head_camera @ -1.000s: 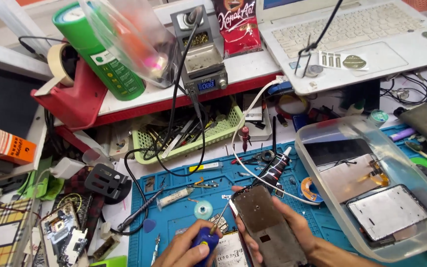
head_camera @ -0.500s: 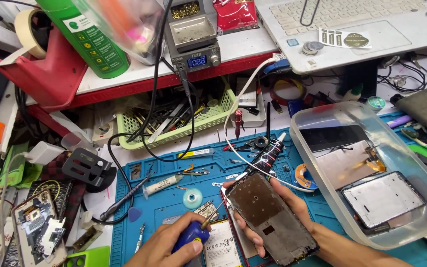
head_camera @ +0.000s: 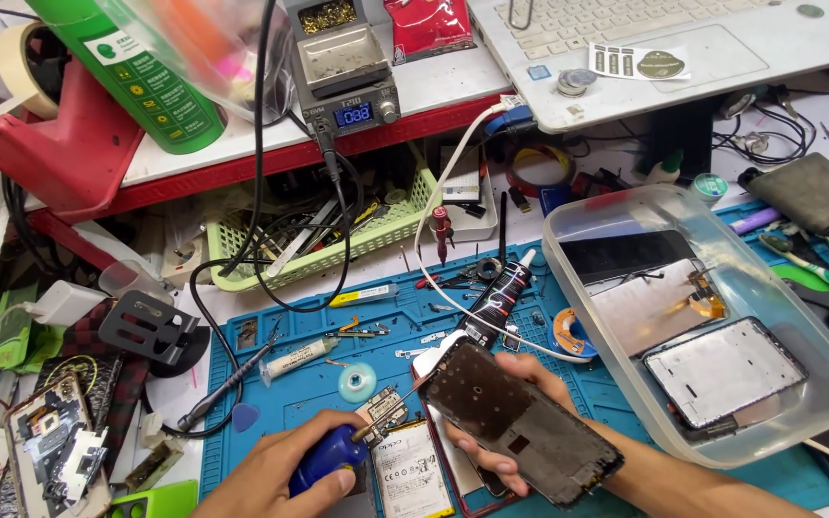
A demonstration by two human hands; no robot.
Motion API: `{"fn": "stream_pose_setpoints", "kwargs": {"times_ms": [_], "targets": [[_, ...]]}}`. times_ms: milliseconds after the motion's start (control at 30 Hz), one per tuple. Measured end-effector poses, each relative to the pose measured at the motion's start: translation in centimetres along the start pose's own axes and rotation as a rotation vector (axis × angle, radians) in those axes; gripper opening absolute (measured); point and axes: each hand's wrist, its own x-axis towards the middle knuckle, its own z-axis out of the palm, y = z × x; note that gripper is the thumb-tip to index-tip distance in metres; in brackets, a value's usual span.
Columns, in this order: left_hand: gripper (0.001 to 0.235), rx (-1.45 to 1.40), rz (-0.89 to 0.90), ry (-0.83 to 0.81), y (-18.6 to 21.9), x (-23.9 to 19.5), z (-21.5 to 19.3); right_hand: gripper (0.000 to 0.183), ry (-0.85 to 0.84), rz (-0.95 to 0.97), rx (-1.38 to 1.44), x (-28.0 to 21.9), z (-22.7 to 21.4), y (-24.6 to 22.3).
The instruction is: The person uses a blue electric screwdriver to remove screws from the back of a disassembled smartphone. They then use a soldering iron to work on the phone's internal components, specifically the motherboard, while holding the device steady.
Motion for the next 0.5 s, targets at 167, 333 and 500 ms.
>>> {"fn": "stream_pose_setpoints", "kwargs": {"times_ms": [167, 333, 500], "targets": [[0.058, 0.017, 0.014, 0.04, -0.2, -0.2, -0.2, 0.079, 0.007, -0.009, 0.002, 0.5, 1.2, 0.4], [0.06, -0.019, -0.01, 0.01, -0.1, -0.1, -0.4, 0.077, 0.04, 0.001, -0.065, 1.0, 2.2, 0.4], [0.062, -0.029, -0.048, -0.009, 0.3, -0.3, -0.3, 0.082, -0.04, 0.069, -0.078, 0.8, 1.5, 0.0]]}}
